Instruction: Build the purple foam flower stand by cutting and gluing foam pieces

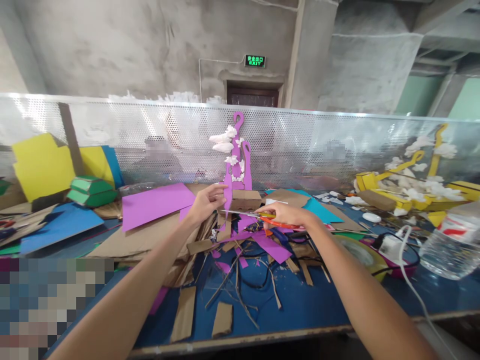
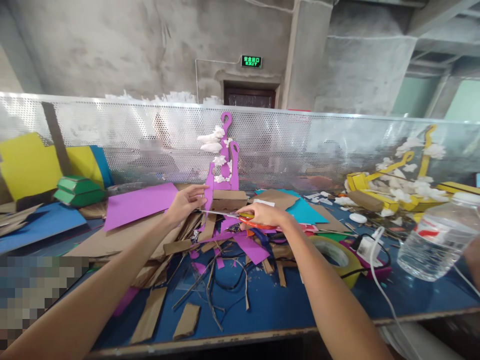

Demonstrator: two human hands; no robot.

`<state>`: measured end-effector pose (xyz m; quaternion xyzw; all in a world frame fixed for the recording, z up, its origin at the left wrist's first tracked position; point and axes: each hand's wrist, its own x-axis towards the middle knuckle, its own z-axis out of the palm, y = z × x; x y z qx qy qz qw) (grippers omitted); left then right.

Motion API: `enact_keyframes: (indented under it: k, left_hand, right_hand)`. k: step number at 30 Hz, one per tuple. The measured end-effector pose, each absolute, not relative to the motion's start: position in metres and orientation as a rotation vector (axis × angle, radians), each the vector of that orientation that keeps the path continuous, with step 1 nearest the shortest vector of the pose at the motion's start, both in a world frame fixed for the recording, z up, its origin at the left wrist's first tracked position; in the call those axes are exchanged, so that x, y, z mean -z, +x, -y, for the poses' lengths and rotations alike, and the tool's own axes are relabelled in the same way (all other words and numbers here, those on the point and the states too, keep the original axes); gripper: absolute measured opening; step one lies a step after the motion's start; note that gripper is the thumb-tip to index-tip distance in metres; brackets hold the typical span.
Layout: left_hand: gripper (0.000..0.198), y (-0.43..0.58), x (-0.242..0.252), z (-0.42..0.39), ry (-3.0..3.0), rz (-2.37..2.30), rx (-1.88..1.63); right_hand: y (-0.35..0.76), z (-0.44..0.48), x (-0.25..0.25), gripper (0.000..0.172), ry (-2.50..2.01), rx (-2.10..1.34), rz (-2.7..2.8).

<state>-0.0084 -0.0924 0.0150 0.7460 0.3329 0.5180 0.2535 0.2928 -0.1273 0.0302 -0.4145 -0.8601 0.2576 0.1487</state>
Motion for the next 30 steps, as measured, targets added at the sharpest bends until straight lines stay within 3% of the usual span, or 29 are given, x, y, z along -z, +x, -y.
enact_keyframes:
  k: [17,30]
  left_hand:
    - [0.049,-0.002,-0.016,0.097,2.054,-0.882,-1.336]
    - [0.047,0.001,-0.015,0.099,2.038,-0.938,-1.323]
  right_hand:
    - [0.292,0.122,-0.025,0.061,-1.145,-0.828,2.487]
    - [0.293,0.116,-0.019,0.072,-1.159,-0.911,2.526]
